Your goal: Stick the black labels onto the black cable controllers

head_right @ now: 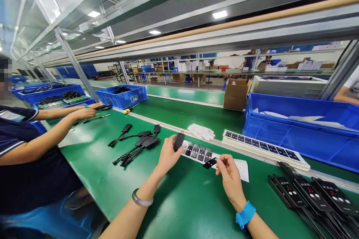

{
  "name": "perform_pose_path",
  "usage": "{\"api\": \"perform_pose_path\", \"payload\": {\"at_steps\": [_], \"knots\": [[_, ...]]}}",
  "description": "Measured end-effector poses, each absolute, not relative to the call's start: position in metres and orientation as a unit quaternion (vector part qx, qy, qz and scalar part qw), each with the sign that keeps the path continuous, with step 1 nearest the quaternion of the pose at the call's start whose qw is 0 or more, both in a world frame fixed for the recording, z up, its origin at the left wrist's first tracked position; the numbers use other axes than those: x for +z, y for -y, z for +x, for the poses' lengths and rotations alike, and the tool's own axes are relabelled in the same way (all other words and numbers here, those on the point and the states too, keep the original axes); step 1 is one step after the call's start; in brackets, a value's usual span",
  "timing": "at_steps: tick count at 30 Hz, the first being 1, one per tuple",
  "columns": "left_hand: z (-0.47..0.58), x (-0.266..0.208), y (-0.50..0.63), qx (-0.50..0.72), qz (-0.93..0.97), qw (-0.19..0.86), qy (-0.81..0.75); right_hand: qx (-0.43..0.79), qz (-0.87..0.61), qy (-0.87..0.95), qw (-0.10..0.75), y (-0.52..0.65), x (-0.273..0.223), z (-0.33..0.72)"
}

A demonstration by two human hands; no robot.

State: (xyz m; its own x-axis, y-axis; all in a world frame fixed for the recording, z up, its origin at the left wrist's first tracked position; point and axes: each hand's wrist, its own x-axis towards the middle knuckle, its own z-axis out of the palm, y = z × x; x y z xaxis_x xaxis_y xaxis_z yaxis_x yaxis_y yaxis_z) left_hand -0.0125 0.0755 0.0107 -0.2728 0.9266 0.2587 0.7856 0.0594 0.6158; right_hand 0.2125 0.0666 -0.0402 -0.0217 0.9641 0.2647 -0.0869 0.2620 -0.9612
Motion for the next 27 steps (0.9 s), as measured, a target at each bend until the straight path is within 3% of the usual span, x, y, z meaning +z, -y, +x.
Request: {"api": "perform_pose_path", "payload": {"at_steps": [4, 8, 27], "knots": [[0.025, 0.002, -0.055, 0.452, 0.542, 0.457, -0.542, 0.467, -0.393, 0.521, 0.596, -0.069, -0.037, 0.213], [0.047, -0.002, -0.037, 0.445, 0.434, 0.653, -0.433, 0.463, -0.403, 0.518, 0.596, -0.068, -0.031, 0.213], [0.05, -0.001, -0.029, 0.378, 0.414, 0.743, -0.366, 0.409, -0.438, 0.572, 0.561, -0.054, -0.017, 0.207]]}}
